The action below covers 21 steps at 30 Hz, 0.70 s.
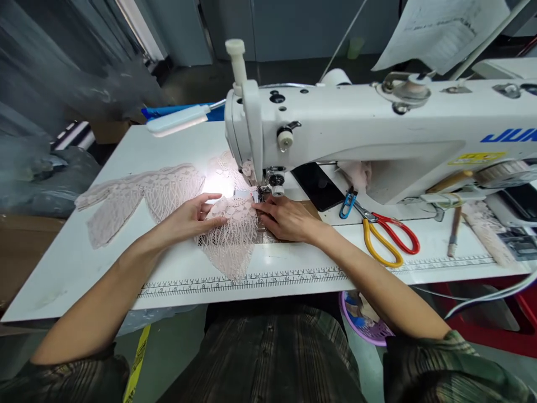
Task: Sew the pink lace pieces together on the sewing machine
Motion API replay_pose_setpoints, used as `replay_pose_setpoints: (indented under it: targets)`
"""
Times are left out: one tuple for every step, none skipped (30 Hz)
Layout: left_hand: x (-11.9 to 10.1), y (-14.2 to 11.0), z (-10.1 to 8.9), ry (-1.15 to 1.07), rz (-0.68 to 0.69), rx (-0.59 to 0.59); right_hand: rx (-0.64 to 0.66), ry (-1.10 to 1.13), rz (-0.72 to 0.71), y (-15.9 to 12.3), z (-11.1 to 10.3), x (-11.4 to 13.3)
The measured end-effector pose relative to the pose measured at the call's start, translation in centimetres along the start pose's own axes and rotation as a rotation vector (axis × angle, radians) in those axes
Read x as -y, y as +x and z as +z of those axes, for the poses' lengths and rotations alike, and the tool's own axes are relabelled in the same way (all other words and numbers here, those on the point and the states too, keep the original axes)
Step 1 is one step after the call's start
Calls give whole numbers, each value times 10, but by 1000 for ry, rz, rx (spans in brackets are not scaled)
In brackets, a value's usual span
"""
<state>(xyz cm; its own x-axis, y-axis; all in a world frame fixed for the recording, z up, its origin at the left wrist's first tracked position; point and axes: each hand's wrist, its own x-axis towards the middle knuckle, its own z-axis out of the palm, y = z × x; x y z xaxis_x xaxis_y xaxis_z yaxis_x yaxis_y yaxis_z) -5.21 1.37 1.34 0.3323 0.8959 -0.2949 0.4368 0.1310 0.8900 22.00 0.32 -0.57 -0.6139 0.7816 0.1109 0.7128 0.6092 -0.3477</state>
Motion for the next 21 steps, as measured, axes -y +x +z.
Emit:
replay_pose_setpoints:
  targets:
    - [-4, -1, 1, -10, -19, 16, -8, 6, -12, 0, 0, -3]
    - [-7, -3, 2, -12, -37, 27, -15, -2, -26, 0, 2, -5]
    - [-9, -4, 3, -8, -50, 30, -23, -20, -43, 0, 3, -7]
    - [-11, -4, 4, 0, -57, 31, -35, -43, -63, -1, 6, -9]
    - [-12, -4, 6, 9, -60, 34, -53, -68, -81, -1, 8, -9]
    - [-11, -4, 7, 16, -58, 43, -74, -90, -94, -2, 11, -10]
    - [-10, -4, 8, 23, -54, 62, -98, -108, -100, -3, 13, -10]
    - [-9, -4, 9, 33, -48, 82, -119, -120, -101, -3, 16, -9]
    - [-7, -4, 10, 52, -40, 91, -135, -126, -100, -4, 17, -9]
    - [-6, -3, 10, 83, -34, 92, -146, -126, -98, -5, 19, -8]
    - [-5, -3, 10, 123, -27, 82, -153, -123, -97, -6, 20, -7]
    - [-4, -3, 9, 162, -24, 70, -159, -118, -94, -6, 21, -7]
    - [-4, -3, 9, 193, -23, 61, -166, -113, -88, -7, 22, -6]
    - [-4, -4, 9, 209, -24, 58, -174, -109, -77, -7, 23, -6]
    - [-3, -4, 9, 208, -26, 62, -180, -105, -65, -8, 23, -5]
    - [-3, -3, 9, 193, -28, 67, -184, -101, -57, -8, 24, -5]
    - [-3, -3, 9, 171, -31, 74, -186, -97, -53, -8, 24, -5]
    - [-3, -3, 9, 149, -34, 81, -188, -93, -53, -8, 25, -5]
    - [-3, -3, 9, 133, -35, 85, -188, -90, -57, -9, 26, -5]
    - [-2, -2, 10, 120, -37, 86, -190, -89, -61, -9, 26, -6]
    - [-2, -2, 11, 109, -37, 82, -197, -90, -62, -9, 27, -6]
